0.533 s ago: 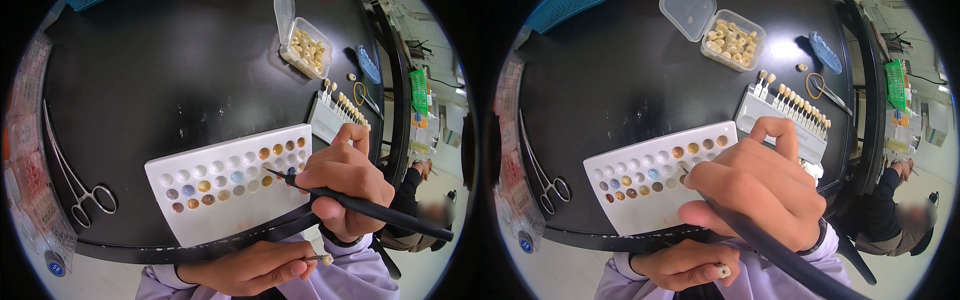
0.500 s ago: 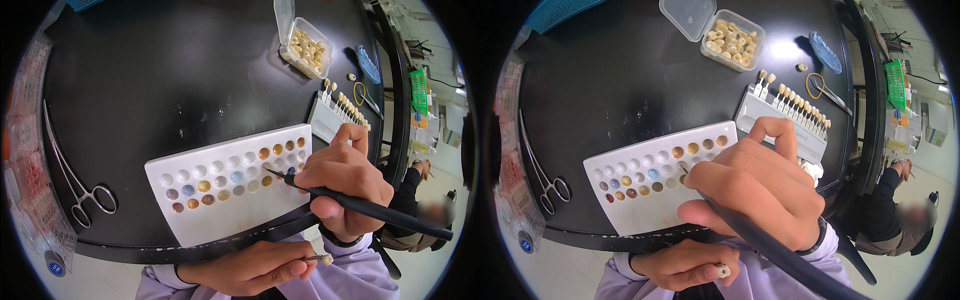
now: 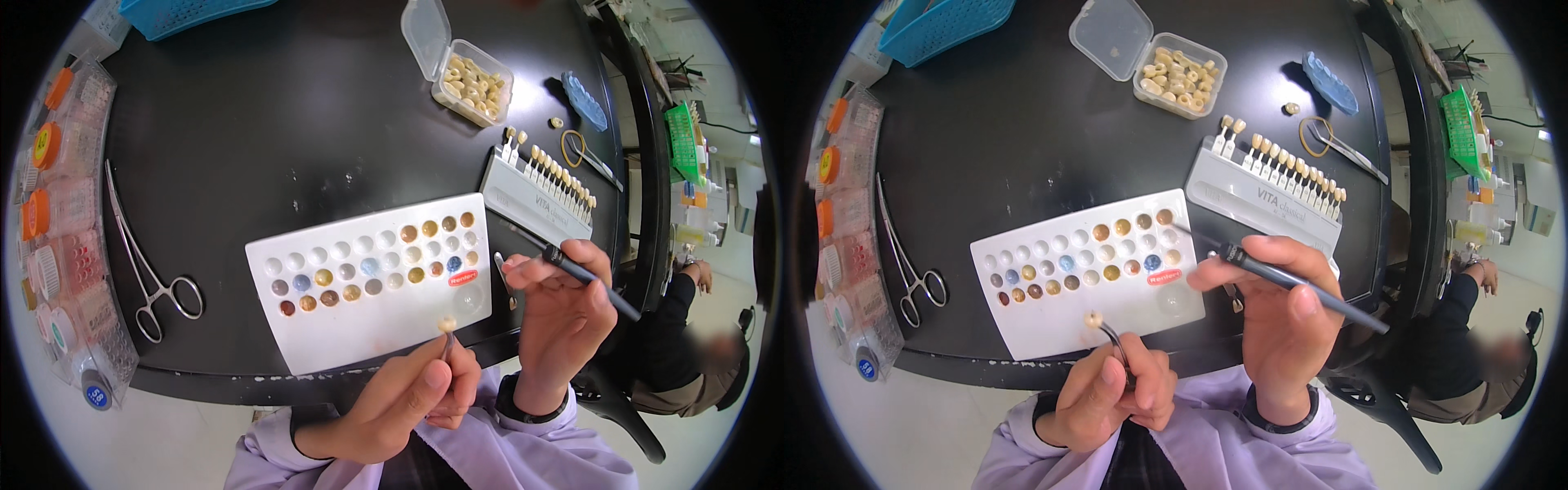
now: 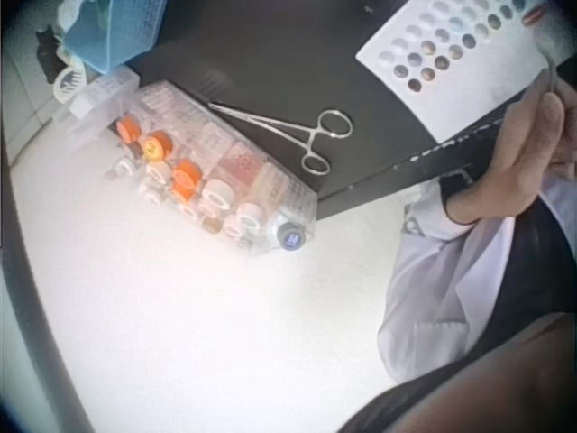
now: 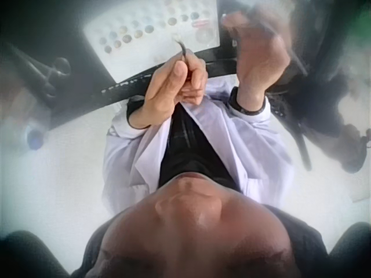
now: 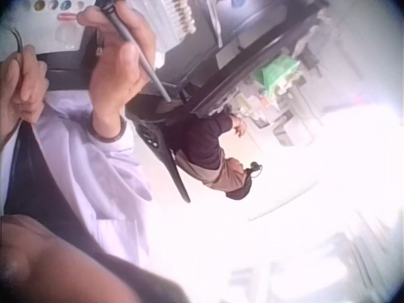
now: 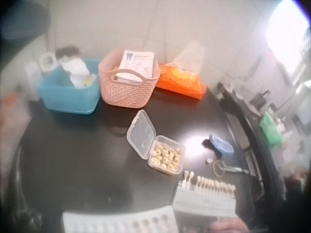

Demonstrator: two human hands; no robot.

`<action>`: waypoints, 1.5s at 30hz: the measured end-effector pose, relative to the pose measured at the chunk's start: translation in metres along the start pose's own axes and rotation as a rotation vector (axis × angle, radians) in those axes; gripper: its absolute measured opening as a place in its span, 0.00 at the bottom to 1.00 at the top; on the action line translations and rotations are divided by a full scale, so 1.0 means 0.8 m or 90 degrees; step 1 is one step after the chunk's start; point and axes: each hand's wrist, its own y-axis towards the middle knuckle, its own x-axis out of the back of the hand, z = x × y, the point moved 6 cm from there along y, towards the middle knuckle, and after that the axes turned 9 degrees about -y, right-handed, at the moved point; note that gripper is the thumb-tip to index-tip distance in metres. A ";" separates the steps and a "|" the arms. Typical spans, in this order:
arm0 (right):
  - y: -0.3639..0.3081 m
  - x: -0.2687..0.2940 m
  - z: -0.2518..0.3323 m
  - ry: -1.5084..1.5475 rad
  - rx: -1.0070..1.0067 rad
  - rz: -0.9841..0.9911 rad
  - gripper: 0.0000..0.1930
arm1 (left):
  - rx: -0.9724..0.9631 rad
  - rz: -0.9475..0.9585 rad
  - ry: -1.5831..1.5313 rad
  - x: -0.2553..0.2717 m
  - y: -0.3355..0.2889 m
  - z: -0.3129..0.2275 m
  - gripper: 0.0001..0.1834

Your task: The person uses a fine brush to apply color pigments from a palette onto a small dental crown held with tweezers. They repeatedly dip the brush into different wells on the palette and carefully paint the crown, occasionally comparing it to a shade guide.

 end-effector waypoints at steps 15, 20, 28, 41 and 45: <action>-0.035 0.061 -0.004 0.069 0.125 -0.015 0.09 | 0.095 -0.132 0.019 -0.019 0.044 0.063 0.21; -0.039 0.068 -0.009 0.043 0.194 0.022 0.12 | 0.061 -0.174 0.111 -0.021 0.051 0.063 0.22; -0.035 0.066 -0.008 0.046 0.188 0.011 0.13 | 0.051 -0.194 0.116 -0.018 0.052 0.063 0.22; -0.029 0.061 -0.009 0.046 0.206 0.031 0.14 | 0.052 -0.190 0.110 -0.018 0.051 0.061 0.21; -0.027 0.062 -0.006 0.065 0.204 0.059 0.14 | 0.071 -0.164 0.103 -0.019 0.050 0.061 0.21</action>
